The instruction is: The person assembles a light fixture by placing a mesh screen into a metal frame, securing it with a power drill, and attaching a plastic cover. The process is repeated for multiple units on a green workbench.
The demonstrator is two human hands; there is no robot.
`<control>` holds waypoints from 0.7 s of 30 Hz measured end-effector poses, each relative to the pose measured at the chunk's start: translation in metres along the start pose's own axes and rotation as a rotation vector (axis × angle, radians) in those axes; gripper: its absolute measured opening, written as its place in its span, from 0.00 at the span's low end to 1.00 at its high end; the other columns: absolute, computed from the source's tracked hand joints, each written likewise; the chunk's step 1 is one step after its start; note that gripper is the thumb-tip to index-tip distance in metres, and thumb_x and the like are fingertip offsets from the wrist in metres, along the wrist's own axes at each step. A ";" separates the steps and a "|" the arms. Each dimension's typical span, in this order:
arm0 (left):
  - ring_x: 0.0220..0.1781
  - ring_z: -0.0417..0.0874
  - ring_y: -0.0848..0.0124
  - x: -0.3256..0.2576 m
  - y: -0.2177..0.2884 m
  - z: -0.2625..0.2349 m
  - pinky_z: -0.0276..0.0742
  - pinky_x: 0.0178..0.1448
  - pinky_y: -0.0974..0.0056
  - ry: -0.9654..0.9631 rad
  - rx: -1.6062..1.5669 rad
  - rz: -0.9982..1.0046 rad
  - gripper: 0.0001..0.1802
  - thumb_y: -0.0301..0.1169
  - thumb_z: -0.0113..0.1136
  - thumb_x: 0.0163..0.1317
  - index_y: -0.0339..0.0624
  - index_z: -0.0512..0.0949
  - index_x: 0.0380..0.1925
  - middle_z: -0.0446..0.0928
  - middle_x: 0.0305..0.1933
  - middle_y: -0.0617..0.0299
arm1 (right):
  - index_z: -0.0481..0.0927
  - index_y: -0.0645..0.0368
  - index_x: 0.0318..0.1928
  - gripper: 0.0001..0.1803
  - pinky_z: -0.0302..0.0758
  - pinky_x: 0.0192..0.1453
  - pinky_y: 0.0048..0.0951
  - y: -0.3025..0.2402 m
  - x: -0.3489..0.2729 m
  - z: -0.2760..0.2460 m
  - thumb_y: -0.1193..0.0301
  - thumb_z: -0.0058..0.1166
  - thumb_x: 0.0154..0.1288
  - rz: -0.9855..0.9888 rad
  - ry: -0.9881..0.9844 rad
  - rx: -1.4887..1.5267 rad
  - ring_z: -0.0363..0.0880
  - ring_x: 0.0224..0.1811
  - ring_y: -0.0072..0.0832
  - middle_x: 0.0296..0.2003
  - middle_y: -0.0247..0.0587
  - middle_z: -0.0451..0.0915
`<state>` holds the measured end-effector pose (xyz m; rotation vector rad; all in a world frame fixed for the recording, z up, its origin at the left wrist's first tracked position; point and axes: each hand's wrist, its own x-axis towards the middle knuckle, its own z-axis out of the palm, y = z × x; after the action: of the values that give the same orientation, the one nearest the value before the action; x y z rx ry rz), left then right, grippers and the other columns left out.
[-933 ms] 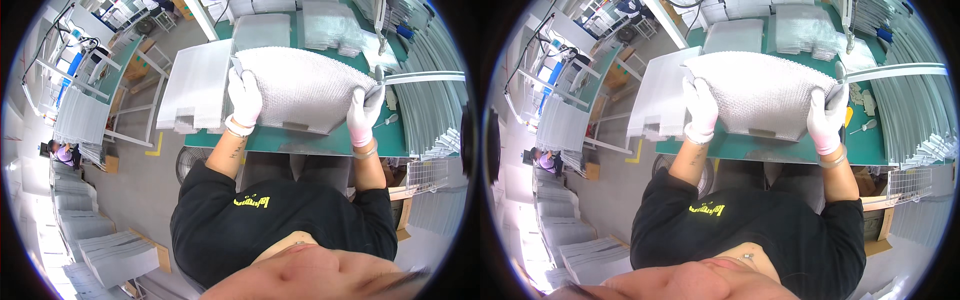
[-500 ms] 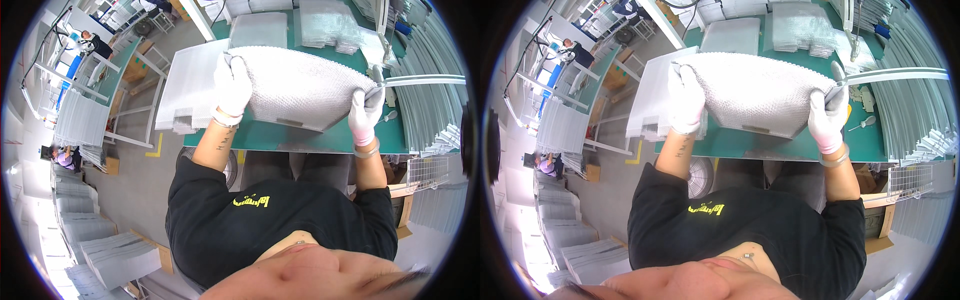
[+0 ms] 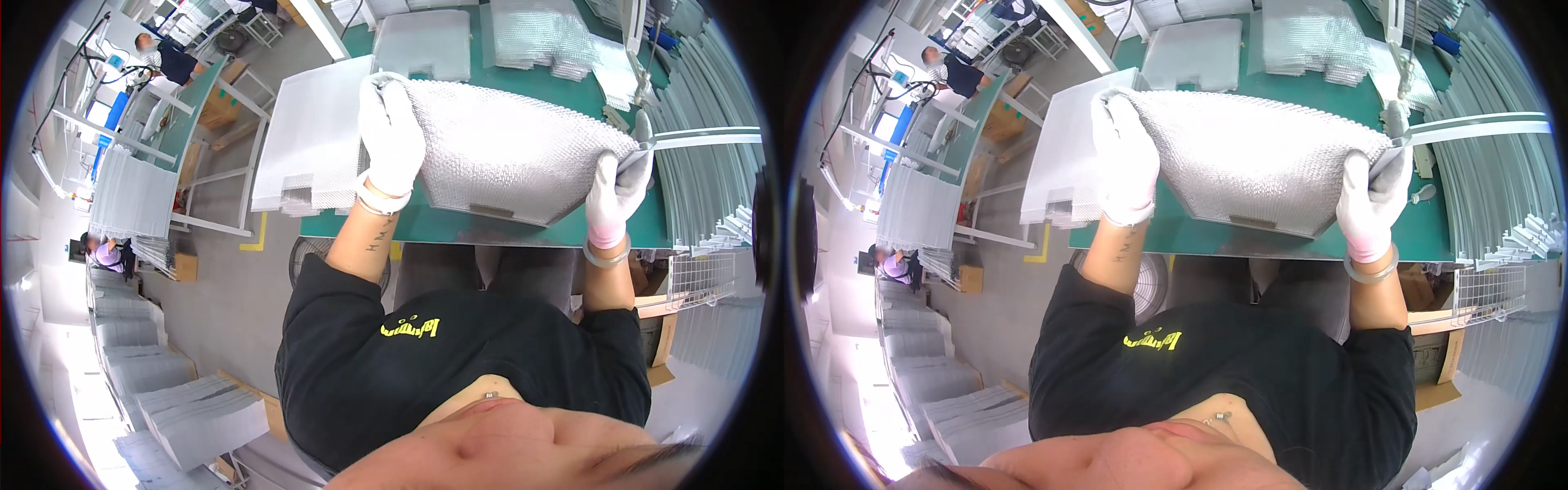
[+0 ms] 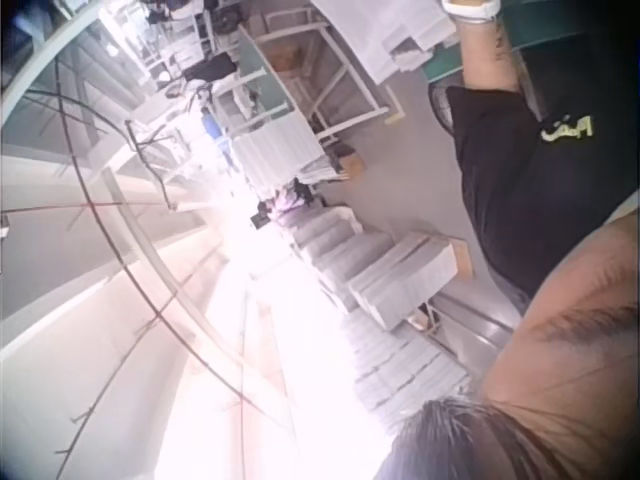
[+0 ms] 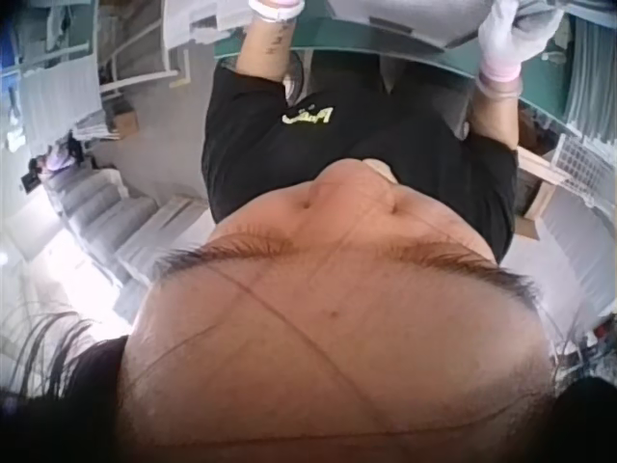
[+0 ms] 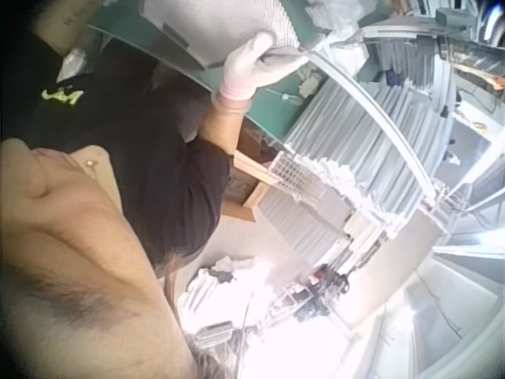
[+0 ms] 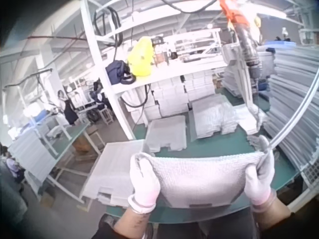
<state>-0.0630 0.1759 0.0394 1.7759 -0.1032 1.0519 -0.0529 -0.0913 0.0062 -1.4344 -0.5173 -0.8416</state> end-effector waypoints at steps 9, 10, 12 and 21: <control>0.36 0.71 0.79 -0.017 -0.009 -0.005 0.70 0.45 0.72 -0.148 -0.179 -0.015 0.10 0.20 0.55 0.65 0.35 0.75 0.46 0.74 0.34 0.66 | 0.36 0.61 0.77 0.55 0.73 0.59 0.33 -0.010 0.024 -0.009 0.83 0.60 0.60 -0.073 -0.024 0.006 0.76 0.53 0.33 0.57 0.50 0.73; 0.34 0.70 0.80 -0.020 -0.008 -0.006 0.70 0.43 0.73 -0.125 -0.159 0.007 0.08 0.20 0.55 0.64 0.36 0.76 0.44 0.73 0.33 0.68 | 0.34 0.60 0.78 0.56 0.74 0.56 0.31 -0.015 0.027 -0.008 0.83 0.61 0.59 -0.045 -0.023 0.018 0.76 0.50 0.31 0.54 0.49 0.74; 0.33 0.67 0.81 -0.026 -0.002 -0.007 0.68 0.41 0.73 -0.119 -0.200 -0.046 0.06 0.19 0.54 0.65 0.36 0.75 0.41 0.69 0.31 0.69 | 0.32 0.58 0.78 0.59 0.76 0.51 0.28 -0.020 0.029 -0.010 0.84 0.62 0.58 0.011 -0.021 0.042 0.77 0.45 0.27 0.48 0.46 0.75; 0.42 0.72 0.78 -0.030 -0.004 -0.010 0.69 0.50 0.71 -0.179 -0.231 -0.002 0.08 0.18 0.47 0.68 0.37 0.74 0.43 0.74 0.40 0.64 | 0.79 0.63 0.57 0.25 0.74 0.58 0.28 -0.053 0.090 -0.058 0.81 0.63 0.57 -0.112 -0.672 -0.243 0.81 0.51 0.27 0.51 0.43 0.84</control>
<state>-0.0855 0.1737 0.0171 1.6555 -0.3206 0.8411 -0.0478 -0.1613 0.1024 -1.9311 -1.0340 -0.5006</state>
